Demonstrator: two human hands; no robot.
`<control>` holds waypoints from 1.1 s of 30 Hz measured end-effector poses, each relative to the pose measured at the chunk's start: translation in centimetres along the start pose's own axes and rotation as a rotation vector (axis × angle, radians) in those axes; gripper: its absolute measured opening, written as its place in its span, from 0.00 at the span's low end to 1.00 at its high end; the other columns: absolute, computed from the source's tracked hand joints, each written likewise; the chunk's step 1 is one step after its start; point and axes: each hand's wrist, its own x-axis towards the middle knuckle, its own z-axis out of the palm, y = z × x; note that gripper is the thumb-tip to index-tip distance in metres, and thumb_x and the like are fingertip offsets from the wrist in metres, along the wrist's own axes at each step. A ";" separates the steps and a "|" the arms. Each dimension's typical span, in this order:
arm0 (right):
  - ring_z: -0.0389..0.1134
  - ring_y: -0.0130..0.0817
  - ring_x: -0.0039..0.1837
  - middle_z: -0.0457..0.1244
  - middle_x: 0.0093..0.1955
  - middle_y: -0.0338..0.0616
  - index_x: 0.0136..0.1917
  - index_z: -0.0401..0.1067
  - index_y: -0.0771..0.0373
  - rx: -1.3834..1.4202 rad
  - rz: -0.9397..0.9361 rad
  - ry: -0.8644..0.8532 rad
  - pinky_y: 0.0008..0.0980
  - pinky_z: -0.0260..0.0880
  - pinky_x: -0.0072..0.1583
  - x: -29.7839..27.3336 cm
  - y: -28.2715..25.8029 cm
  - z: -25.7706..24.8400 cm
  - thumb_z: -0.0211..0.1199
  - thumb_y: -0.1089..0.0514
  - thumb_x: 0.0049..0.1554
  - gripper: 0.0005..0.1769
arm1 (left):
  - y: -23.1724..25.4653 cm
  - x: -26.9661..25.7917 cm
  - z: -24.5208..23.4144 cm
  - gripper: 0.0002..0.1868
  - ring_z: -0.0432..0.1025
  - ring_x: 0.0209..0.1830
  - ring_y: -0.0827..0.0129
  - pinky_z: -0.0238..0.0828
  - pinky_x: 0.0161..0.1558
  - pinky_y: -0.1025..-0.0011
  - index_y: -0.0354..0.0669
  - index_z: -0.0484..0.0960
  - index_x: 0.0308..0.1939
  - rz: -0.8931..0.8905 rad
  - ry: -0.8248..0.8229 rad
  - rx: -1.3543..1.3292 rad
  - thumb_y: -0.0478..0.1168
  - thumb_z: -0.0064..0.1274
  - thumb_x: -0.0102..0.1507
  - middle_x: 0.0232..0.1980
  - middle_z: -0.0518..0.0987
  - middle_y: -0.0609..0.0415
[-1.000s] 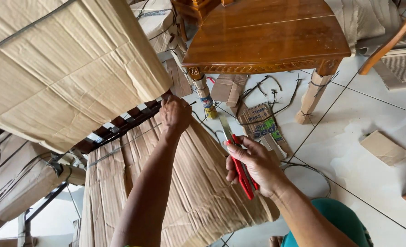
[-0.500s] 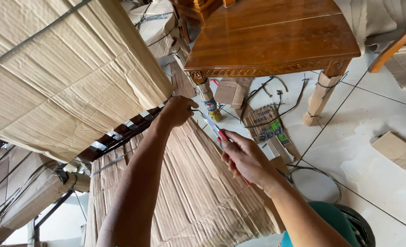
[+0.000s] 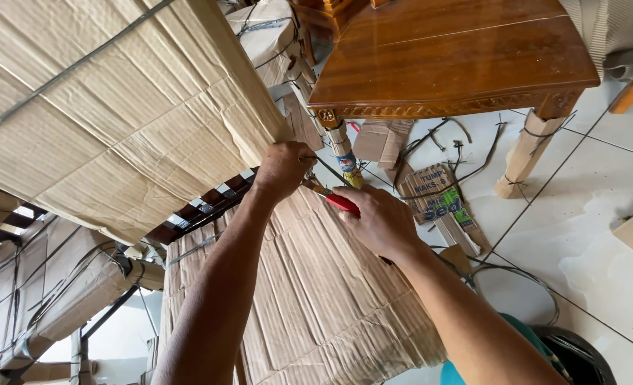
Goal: A person is wrapping wooden chairs with cardboard and securing the packaging with plastic straps and a utility knife.
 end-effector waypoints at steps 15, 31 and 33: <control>0.71 0.57 0.62 0.67 0.60 0.60 0.73 0.69 0.48 0.050 -0.042 0.032 0.54 0.73 0.60 4.2 1.9 2.2 0.59 0.58 0.61 0.26 | 1.8 -1.4 -0.9 0.04 0.80 0.39 0.56 0.79 0.42 0.59 0.51 0.87 0.33 0.054 0.044 -0.017 0.43 0.58 0.60 0.33 0.82 0.54; 0.72 0.58 0.61 0.68 0.59 0.59 0.72 0.70 0.50 0.052 0.033 0.027 0.57 0.73 0.59 3.8 1.2 0.8 0.57 0.57 0.62 0.24 | 3.8 -5.7 -3.2 0.05 0.80 0.33 0.56 0.78 0.37 0.61 0.46 0.89 0.36 0.010 0.173 -0.246 0.41 0.62 0.61 0.32 0.83 0.51; 0.71 0.59 0.62 0.68 0.60 0.59 0.69 0.72 0.50 0.031 0.051 -0.019 0.58 0.72 0.61 3.4 0.7 0.8 0.59 0.55 0.61 0.22 | 2.6 -7.7 -3.6 0.06 0.80 0.36 0.55 0.78 0.38 0.60 0.45 0.89 0.36 0.013 0.209 -0.296 0.43 0.63 0.62 0.34 0.83 0.49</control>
